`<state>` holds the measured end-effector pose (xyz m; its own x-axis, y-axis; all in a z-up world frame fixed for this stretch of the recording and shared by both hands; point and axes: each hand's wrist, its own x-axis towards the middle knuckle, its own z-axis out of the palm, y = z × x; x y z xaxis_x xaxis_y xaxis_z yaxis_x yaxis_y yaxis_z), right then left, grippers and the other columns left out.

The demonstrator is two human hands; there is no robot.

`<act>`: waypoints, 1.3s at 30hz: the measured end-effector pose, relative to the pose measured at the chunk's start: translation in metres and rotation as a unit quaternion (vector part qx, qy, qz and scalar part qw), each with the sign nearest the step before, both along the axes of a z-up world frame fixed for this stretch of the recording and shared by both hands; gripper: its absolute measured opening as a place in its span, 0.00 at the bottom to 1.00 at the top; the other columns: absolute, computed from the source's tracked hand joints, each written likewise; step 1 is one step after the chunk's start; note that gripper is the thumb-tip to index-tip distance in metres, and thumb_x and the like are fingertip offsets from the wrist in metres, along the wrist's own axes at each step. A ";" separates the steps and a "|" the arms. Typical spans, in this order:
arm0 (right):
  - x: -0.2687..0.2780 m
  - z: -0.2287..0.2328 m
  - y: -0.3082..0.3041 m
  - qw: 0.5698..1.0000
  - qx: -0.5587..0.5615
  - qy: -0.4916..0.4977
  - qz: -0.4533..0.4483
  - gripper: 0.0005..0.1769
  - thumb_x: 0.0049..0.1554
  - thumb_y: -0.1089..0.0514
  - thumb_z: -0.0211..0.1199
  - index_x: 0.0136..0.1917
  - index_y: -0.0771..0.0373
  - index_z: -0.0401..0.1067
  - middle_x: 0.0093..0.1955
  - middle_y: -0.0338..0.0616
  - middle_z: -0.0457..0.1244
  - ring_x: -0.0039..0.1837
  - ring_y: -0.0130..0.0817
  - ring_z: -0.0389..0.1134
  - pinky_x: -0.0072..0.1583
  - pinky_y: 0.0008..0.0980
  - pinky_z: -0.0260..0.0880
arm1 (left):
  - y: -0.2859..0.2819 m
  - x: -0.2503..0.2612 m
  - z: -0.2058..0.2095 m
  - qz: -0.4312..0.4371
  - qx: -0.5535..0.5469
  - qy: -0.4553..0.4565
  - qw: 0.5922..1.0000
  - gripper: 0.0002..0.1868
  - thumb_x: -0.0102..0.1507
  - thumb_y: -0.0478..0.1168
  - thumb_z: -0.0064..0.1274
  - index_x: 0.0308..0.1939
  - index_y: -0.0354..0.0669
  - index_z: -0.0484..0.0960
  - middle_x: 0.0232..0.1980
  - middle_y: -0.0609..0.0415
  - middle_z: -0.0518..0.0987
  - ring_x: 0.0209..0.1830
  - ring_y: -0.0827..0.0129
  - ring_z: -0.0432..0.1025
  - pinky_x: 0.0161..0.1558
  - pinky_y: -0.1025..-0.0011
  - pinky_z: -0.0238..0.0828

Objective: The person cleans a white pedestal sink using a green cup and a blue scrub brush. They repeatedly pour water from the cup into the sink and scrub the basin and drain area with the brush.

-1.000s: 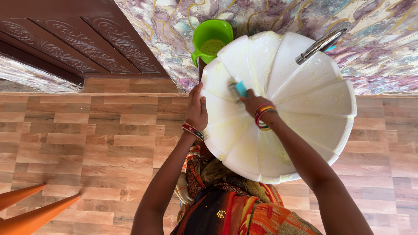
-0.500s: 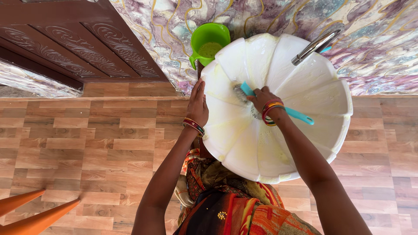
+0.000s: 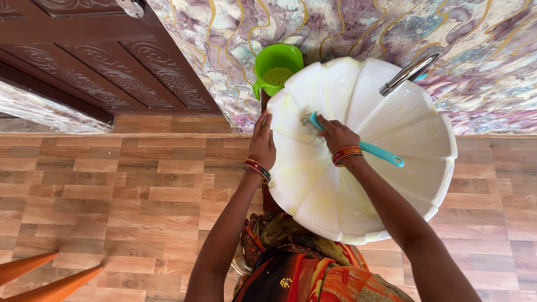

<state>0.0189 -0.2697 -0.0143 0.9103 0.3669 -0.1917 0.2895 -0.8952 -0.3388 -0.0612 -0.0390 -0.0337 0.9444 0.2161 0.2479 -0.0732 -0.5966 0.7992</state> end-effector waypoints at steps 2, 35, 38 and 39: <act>0.004 -0.006 0.003 0.999 0.038 -0.029 -0.014 0.28 0.65 0.44 0.56 0.77 0.33 0.59 0.62 0.41 0.68 0.53 0.47 0.74 0.51 0.49 0.74 | 0.000 0.002 -0.001 0.000 -0.007 -0.012 1.000 0.29 0.69 0.26 0.39 0.76 0.41 0.61 0.80 0.51 0.60 0.77 0.55 0.61 0.72 0.64 0.64; -0.078 0.008 -0.051 0.984 -0.170 -0.043 -0.005 0.28 0.66 0.53 0.51 0.78 0.36 0.60 0.52 0.45 0.70 0.47 0.43 0.74 0.46 0.42 0.76 | -0.004 -0.006 -0.017 0.037 -0.008 -0.028 0.999 0.26 0.72 0.33 0.37 0.76 0.42 0.61 0.77 0.45 0.62 0.76 0.51 0.59 0.73 0.61 0.60; -0.119 0.008 -0.007 0.988 -0.044 0.142 0.034 0.27 0.63 0.40 0.54 0.75 0.26 0.60 0.53 0.41 0.70 0.45 0.38 0.75 0.51 0.35 0.75 | -0.004 -0.008 -0.018 0.039 -0.009 -0.029 0.999 0.26 0.72 0.33 0.37 0.76 0.43 0.61 0.77 0.45 0.62 0.76 0.51 0.60 0.72 0.61 0.61; -0.125 0.014 -0.002 0.988 -0.056 0.137 0.043 0.27 0.63 0.39 0.54 0.75 0.25 0.60 0.52 0.41 0.70 0.46 0.38 0.75 0.51 0.36 0.75 | -0.004 -0.005 -0.018 0.039 -0.007 -0.031 0.999 0.26 0.72 0.33 0.38 0.76 0.43 0.61 0.77 0.45 0.62 0.76 0.51 0.60 0.72 0.61 0.61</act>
